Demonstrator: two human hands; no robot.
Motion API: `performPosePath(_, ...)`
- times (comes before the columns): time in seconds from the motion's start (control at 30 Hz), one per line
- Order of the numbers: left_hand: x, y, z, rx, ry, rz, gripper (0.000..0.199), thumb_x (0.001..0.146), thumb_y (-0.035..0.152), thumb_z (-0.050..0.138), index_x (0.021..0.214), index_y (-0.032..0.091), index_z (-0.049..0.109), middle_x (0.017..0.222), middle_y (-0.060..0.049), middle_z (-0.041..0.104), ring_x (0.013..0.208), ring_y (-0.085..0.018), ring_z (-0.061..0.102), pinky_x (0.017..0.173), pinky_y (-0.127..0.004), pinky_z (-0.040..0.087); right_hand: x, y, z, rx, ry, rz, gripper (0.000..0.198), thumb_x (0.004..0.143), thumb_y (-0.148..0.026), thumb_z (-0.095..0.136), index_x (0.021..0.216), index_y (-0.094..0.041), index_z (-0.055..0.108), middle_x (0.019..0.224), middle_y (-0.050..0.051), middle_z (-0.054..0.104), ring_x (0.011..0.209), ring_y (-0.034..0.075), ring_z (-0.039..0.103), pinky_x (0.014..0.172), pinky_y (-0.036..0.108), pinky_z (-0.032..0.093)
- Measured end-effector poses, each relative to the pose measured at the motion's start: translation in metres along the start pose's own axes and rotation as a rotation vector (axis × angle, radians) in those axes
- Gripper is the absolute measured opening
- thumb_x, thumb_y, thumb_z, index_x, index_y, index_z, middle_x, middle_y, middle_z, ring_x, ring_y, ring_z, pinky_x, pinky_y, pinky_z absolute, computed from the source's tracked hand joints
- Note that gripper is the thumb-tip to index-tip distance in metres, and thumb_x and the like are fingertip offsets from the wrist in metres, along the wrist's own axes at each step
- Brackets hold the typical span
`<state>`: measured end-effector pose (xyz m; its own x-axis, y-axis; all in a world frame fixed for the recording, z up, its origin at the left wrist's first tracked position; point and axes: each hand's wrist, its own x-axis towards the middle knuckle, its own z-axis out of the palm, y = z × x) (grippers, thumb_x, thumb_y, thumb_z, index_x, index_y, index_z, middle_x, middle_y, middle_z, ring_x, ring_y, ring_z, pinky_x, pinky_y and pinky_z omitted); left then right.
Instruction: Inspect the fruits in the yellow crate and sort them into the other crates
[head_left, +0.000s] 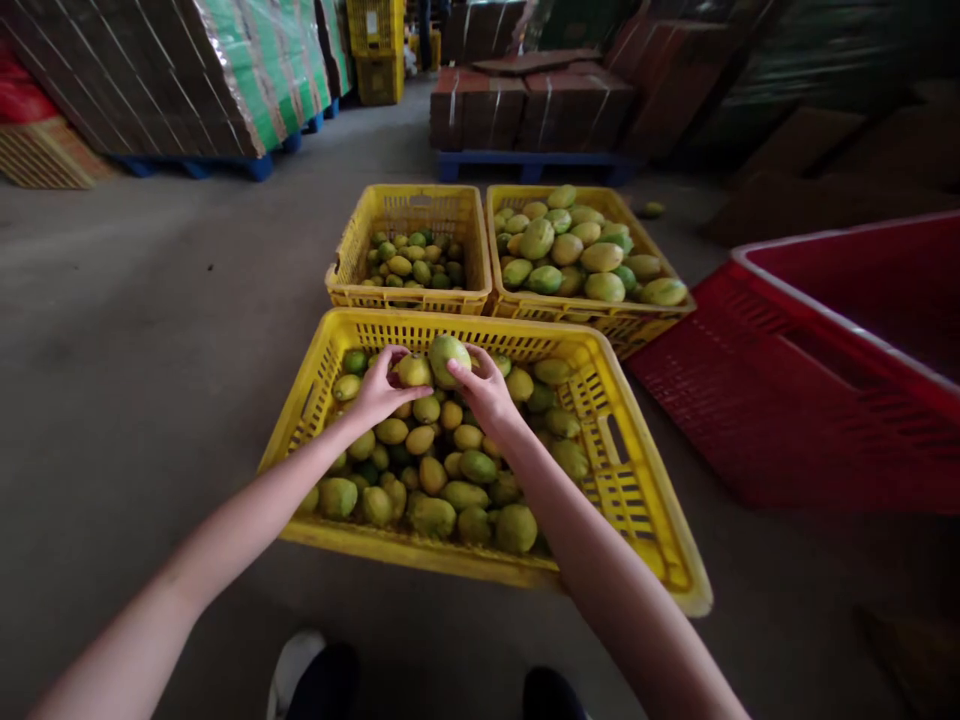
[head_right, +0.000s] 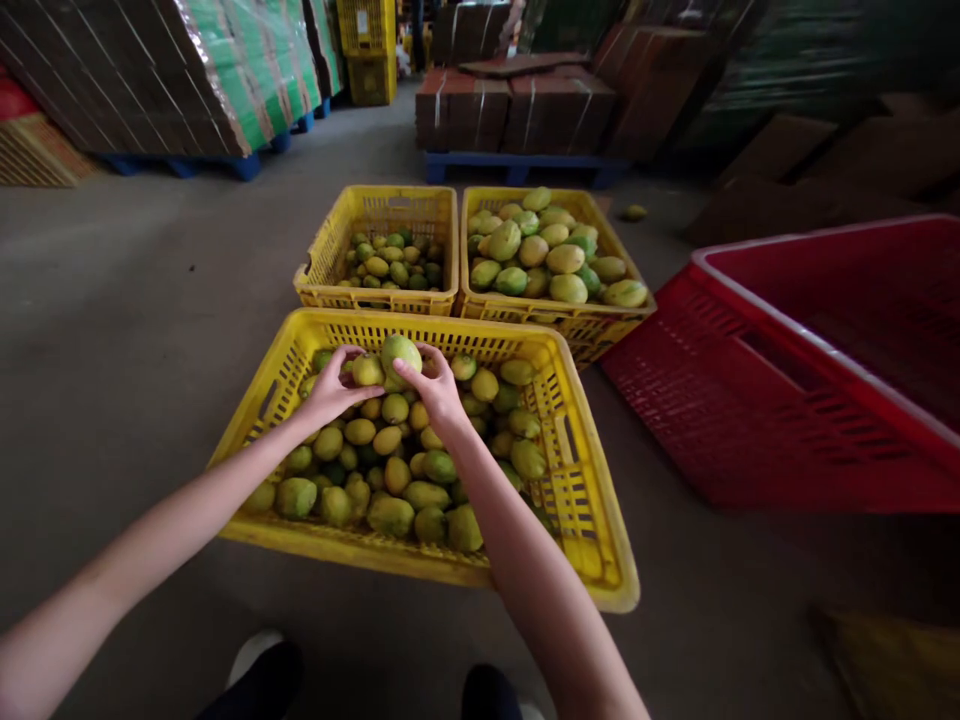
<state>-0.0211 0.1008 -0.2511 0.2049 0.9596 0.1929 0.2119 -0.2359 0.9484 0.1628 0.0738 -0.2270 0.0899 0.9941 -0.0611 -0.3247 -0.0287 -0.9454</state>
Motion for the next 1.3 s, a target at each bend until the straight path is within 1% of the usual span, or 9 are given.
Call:
performPosePath(0.07, 0.002, 0.002, -0.003, -0.016, 0.037, 0.026, 0.063, 0.064, 0.048, 0.088, 0.109, 0.024, 0.052, 0.116, -0.006, 0.064, 0.095, -0.021, 0.069, 0.082, -0.036, 0.06, -0.002, -0.006, -0.005, -0.281, -0.084, -0.126, 0.063, 0.057, -0.053, 0.088, 0.106, -0.023, 0.064, 0.096, 0.004, 0.074, 0.095, 0.025, 0.069, 0.089, 0.041, 0.056)
performPosePath(0.13, 0.004, 0.003, -0.007, 0.005, 0.078, 0.058, 0.063, 0.065, 0.048, 0.089, 0.111, 0.025, 0.052, 0.119, -0.006, 0.064, 0.099, -0.021, 0.069, 0.084, -0.035, 0.059, -0.003, -0.009, -0.008, -0.555, -0.127, -0.251, 0.063, 0.057, -0.049, 0.09, 0.109, -0.023, 0.066, 0.104, 0.006, 0.075, 0.101, 0.028, 0.069, 0.094, 0.044, 0.054)
performPosePath(0.23, 0.006, 0.004, -0.011, 0.095, 0.118, 0.119, 0.063, 0.064, 0.044, 0.09, 0.111, 0.025, 0.054, 0.118, -0.006, 0.066, 0.103, -0.022, 0.068, 0.086, -0.034, 0.058, -0.005, -0.007, -0.01, -0.783, -0.117, -0.357, 0.058, 0.062, -0.047, 0.087, 0.11, -0.023, 0.064, 0.111, 0.008, 0.074, 0.102, 0.031, 0.068, 0.097, 0.047, 0.052)
performPosePath(0.37, 0.004, 0.007, -0.012, 0.195, 0.101, 0.213, 0.059, 0.066, 0.04, 0.09, 0.111, 0.024, 0.054, 0.113, -0.006, 0.067, 0.101, -0.022, 0.068, 0.086, -0.034, 0.057, -0.007, -0.002, -0.011, -0.798, -0.042, -0.427, 0.053, 0.072, -0.049, 0.08, 0.112, -0.024, 0.057, 0.111, 0.009, 0.073, 0.102, 0.03, 0.068, 0.092, 0.044, 0.054)
performPosePath(0.53, 0.0, 0.01, -0.011, 0.254, 0.062, 0.306, 0.054, 0.072, 0.043, 0.086, 0.111, 0.023, 0.054, 0.111, -0.006, 0.067, 0.103, -0.022, 0.067, 0.087, -0.034, 0.055, -0.007, -0.005, -0.014, -0.854, -0.031, -0.454, 0.046, 0.078, -0.042, 0.074, 0.115, -0.026, 0.053, 0.12, 0.009, 0.07, 0.111, 0.029, 0.067, 0.098, 0.043, 0.051)
performPosePath(0.73, -0.001, 0.008, -0.012, 0.313, 0.038, 0.337, 0.052, 0.074, 0.041, 0.085, 0.112, 0.024, 0.054, 0.112, -0.005, 0.067, 0.104, -0.022, 0.065, 0.087, -0.033, 0.054, -0.008, -0.006, -0.013, -0.924, -0.064, -0.49, 0.047, 0.076, -0.028, 0.074, 0.118, -0.025, 0.053, 0.122, 0.01, 0.07, 0.115, 0.029, 0.066, 0.103, 0.043, 0.049)
performPosePath(0.87, -0.001, 0.007, -0.012, 0.317, 0.037, 0.359, 0.05, 0.075, 0.04, 0.084, 0.112, 0.024, 0.054, 0.112, -0.005, 0.067, 0.104, -0.022, 0.065, 0.087, -0.033, 0.054, -0.006, -0.002, -0.015, -0.941, -0.065, -0.536, 0.047, 0.076, -0.027, 0.074, 0.119, -0.025, 0.055, 0.122, 0.01, 0.07, 0.116, 0.03, 0.066, 0.103, 0.045, 0.05)
performPosePath(1.1, 0.0, 0.005, -0.01, 0.233, 0.067, 0.368, 0.053, 0.075, 0.038, 0.086, 0.114, 0.024, 0.053, 0.113, -0.006, 0.067, 0.103, -0.021, 0.066, 0.083, -0.031, 0.055, -0.004, 0.003, -0.018, -0.925, -0.076, -0.699, 0.046, 0.079, -0.024, 0.072, 0.122, -0.026, 0.056, 0.121, 0.01, 0.071, 0.115, 0.03, 0.066, 0.1, 0.047, 0.053)
performPosePath(1.3, -0.001, 0.004, -0.011, 0.264, 0.081, 0.38, 0.05, 0.075, 0.038, 0.085, 0.112, 0.024, 0.055, 0.112, -0.006, 0.066, 0.105, -0.023, 0.065, 0.088, -0.034, 0.054, -0.003, 0.004, -0.019, -0.945, -0.056, -0.705, 0.046, 0.079, -0.022, 0.071, 0.123, -0.027, 0.057, 0.121, 0.01, 0.07, 0.116, 0.031, 0.065, 0.1, 0.048, 0.053)
